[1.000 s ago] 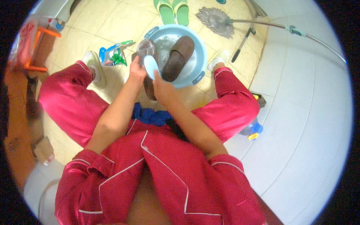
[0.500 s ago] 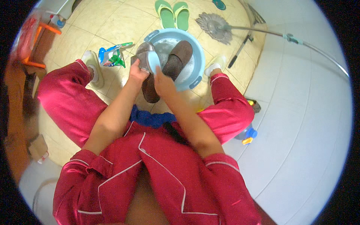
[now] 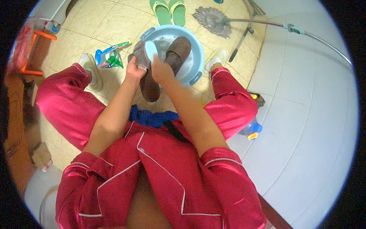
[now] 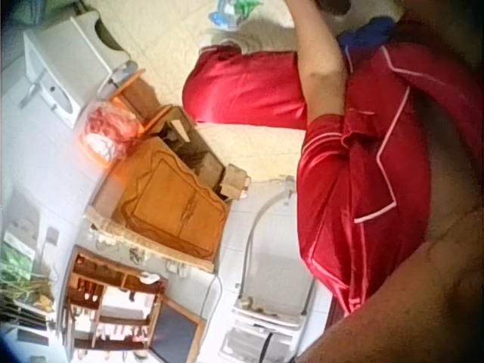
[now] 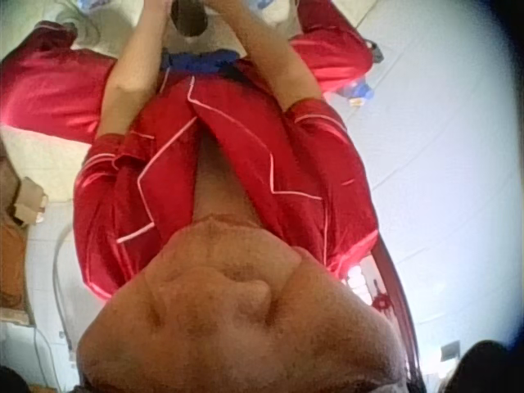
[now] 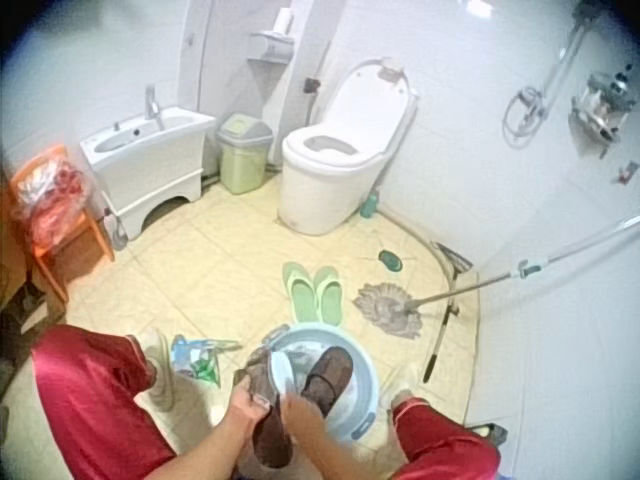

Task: The person scrubs a pair of brown slippers using a brush and soapy water in a blue basin. The person scrubs the soles and upper parts of the slippers, repeatedly dipping them in the basin.

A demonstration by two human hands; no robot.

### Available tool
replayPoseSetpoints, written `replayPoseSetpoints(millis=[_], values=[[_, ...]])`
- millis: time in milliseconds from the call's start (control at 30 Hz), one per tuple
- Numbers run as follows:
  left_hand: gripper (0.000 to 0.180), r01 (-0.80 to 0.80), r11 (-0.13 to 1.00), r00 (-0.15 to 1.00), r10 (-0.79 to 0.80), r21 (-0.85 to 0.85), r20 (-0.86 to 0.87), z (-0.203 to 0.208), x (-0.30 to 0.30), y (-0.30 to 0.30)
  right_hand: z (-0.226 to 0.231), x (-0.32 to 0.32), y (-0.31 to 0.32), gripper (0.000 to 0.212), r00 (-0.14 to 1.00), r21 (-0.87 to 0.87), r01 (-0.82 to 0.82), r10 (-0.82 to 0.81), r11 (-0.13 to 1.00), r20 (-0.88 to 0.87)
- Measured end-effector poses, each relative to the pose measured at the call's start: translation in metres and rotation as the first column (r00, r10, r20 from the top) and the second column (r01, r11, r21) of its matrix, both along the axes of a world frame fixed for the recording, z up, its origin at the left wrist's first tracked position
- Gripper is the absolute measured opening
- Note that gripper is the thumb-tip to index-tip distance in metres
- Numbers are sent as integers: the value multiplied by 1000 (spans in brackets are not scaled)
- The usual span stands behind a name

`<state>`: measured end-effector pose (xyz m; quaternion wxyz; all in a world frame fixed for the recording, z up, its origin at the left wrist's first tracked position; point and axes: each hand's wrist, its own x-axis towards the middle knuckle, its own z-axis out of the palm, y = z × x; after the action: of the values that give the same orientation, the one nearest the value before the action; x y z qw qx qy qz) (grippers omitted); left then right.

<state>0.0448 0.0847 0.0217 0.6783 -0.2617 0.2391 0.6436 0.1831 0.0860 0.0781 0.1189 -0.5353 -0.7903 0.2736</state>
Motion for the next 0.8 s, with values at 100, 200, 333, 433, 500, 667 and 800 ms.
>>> replayPoseSetpoints(millis=[100, 200, 333, 433, 500, 667, 800], values=[[39, -41, 999, 999, 41, -1, 27, -12, -1, -1, 25, 14, -61, 42, 994, -129, 67, -78, 989, -80], [40, -39, 996, 999, 40, -81, 13, -19, -3, 0, 32, 28, -104, 45, 989, -246, 93, -118, 965, -87], [40, -61, 989, 997, 67, -135, 47, -27, -10, 1, 35, 21, -104, 43, 978, -382, 179, -208, 907, -34], [38, -20, 998, 996, 25, -53, 86, -47, -23, -2, 24, 13, -94, 43, 970, -336, 172, -218, 926, -105], [36, 35, 998, 992, -41, 51, 123, -56, -32, -3, 0, 17, -94, 43, 942, -247, 144, -209, 958, -262], [32, 14, 985, 999, -20, -170, -35, -36, -22, 1, -9, 26, -93, 43, 862, -329, 195, -322, 924, -391], [31, 99, 983, 995, -100, -156, -1, -48, -11, -6, -2, 23, -86, 43, 921, -291, 167, -255, 942, -295]])
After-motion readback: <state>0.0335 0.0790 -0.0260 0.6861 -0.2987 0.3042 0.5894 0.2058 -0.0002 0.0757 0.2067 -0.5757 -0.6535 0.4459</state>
